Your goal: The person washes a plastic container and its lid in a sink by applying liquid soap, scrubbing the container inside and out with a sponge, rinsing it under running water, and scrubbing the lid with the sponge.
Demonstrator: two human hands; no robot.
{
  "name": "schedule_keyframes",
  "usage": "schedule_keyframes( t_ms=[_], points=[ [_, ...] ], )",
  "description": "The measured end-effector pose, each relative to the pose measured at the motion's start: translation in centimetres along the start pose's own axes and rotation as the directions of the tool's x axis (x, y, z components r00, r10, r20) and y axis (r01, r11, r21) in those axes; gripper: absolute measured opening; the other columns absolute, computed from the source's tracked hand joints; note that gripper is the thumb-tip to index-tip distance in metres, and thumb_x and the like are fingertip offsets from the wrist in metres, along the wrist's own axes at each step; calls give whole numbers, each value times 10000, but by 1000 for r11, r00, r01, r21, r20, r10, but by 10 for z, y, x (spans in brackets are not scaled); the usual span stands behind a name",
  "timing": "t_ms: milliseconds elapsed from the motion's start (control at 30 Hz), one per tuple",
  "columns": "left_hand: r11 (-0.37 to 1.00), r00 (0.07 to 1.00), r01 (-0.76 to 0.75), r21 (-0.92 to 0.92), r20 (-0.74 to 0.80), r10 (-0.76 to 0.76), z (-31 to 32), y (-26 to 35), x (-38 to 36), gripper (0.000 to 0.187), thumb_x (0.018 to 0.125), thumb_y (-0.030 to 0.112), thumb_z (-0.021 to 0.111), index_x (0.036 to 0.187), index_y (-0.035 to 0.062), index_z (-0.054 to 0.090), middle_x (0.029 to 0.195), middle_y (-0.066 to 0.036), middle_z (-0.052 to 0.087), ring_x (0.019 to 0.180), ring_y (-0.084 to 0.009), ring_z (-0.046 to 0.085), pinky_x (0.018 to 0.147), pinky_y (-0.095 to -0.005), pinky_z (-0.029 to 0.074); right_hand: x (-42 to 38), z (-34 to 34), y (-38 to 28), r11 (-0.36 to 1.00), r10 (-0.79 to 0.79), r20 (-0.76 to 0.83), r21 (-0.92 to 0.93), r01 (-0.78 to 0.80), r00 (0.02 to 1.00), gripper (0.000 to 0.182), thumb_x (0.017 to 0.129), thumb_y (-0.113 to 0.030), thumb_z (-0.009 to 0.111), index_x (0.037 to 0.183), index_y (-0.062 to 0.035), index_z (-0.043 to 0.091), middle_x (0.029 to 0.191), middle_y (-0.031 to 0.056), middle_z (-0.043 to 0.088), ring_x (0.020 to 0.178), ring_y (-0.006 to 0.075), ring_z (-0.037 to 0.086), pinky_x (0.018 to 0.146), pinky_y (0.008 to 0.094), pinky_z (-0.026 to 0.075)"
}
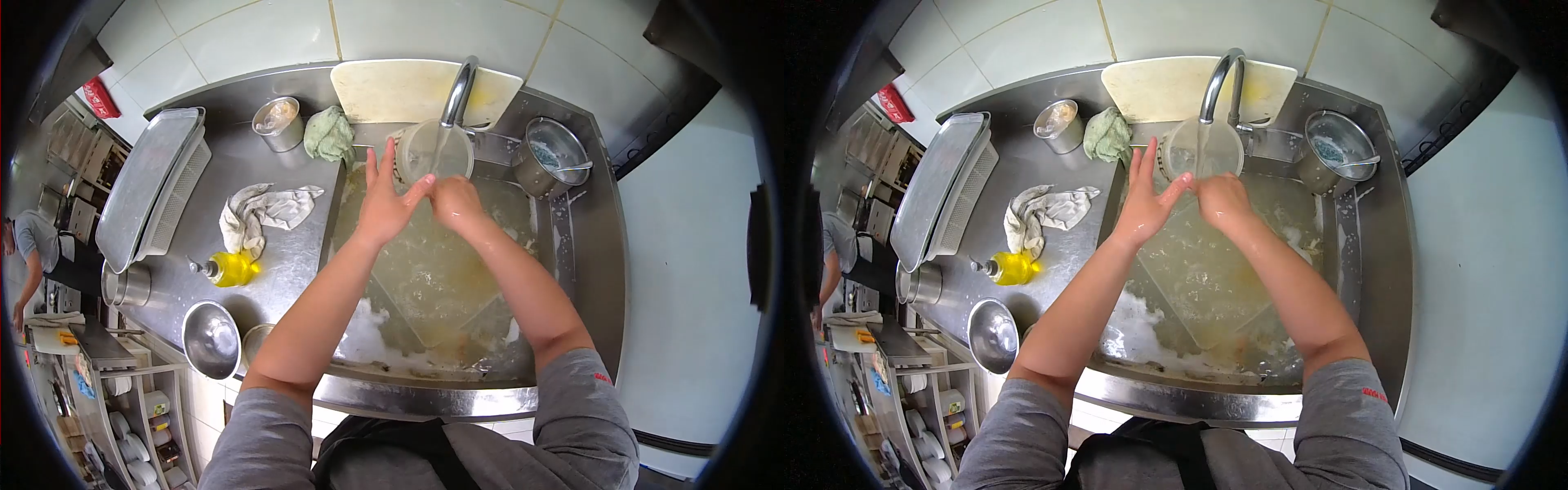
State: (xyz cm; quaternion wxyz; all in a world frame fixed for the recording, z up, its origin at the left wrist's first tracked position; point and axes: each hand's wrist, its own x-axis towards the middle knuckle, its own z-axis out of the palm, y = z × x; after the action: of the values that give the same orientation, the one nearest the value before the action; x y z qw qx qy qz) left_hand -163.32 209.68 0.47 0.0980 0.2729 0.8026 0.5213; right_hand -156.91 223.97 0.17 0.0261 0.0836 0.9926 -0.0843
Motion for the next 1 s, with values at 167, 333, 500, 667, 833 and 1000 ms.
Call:
schedule_keyframes(
  t_ms=[167, 333, 500, 667, 833, 1000],
  points=[
    [993, 960, -103, 56, -255, 114, 1, 12, 9, 696, 877, 365, 646, 1443, 72, 366, 1493, -323, 204, 1400, -425, 229, 1111, -447, 265, -6, -11, -20, 977, 28, 44, 210, -36, 999, 277, 802, -48, 564, 1051, -108, 667, 958, 168, 675, 897, 326, 660, 795, 426, 509],
    [983, 925, 58, -172, -362, -118, 1, -45, 31, 619, 922, 398, 565, 1408, 46, 412, 1469, -249, 321, 1351, -340, 351, 1100, -431, 281, 11, -13, 17, 309, 193, -79, 951, 16, 978, 210, 961, -90, 487, 1084, 49, 583, 869, 114, 673, 865, 213, 677, 640, 320, 541],
    [318, 788, 541, -779, 338, -514, -9, -47, 37, 550, 960, 415, 489, 1382, 65, 449, 1397, -127, 468, 1298, -246, 434, 1083, -383, 301, -8, 22, 61, -44, 517, 92, 996, -81, 851, 330, 962, -314, 551, 1045, -3, 621, 896, 113, 656, 684, 169, 666, 542, 272, 534],
    [838, 942, 245, -487, 325, -86, 16, 6, 52, 523, 993, 434, 424, 1366, 70, 465, 1332, -60, 526, 1230, -201, 485, 1038, -346, 373, -16, 108, 59, -713, 647, 501, 665, 223, 575, 354, 972, -354, 522, 1175, -71, 584, 1093, 99, 646, 912, 212, 652, 719, 379, 562],
    [746, 817, 319, -585, 568, 96, -5, 29, 56, 440, 1005, 339, 441, 1350, 72, 502, 1349, -60, 513, 1239, -201, 476, 1043, -340, 379, -6, 120, 40, -816, 423, 428, 563, 130, 798, 335, 978, -307, 515, 1202, -62, 556, 1163, 97, 623, 1015, 237, 624, 834, 417, 539],
    [714, 709, 430, -553, 696, 112, -18, -6, 27, 502, 993, 388, 462, 1396, 89, 448, 1315, -75, 536, 1200, -184, 501, 1022, -351, 396, 20, 70, 38, -681, 439, 412, 732, -3, 798, 353, 933, -305, 594, 1160, -35, 578, 1085, 68, 655, 948, 249, 647, 834, 390, 523]
  ],
)
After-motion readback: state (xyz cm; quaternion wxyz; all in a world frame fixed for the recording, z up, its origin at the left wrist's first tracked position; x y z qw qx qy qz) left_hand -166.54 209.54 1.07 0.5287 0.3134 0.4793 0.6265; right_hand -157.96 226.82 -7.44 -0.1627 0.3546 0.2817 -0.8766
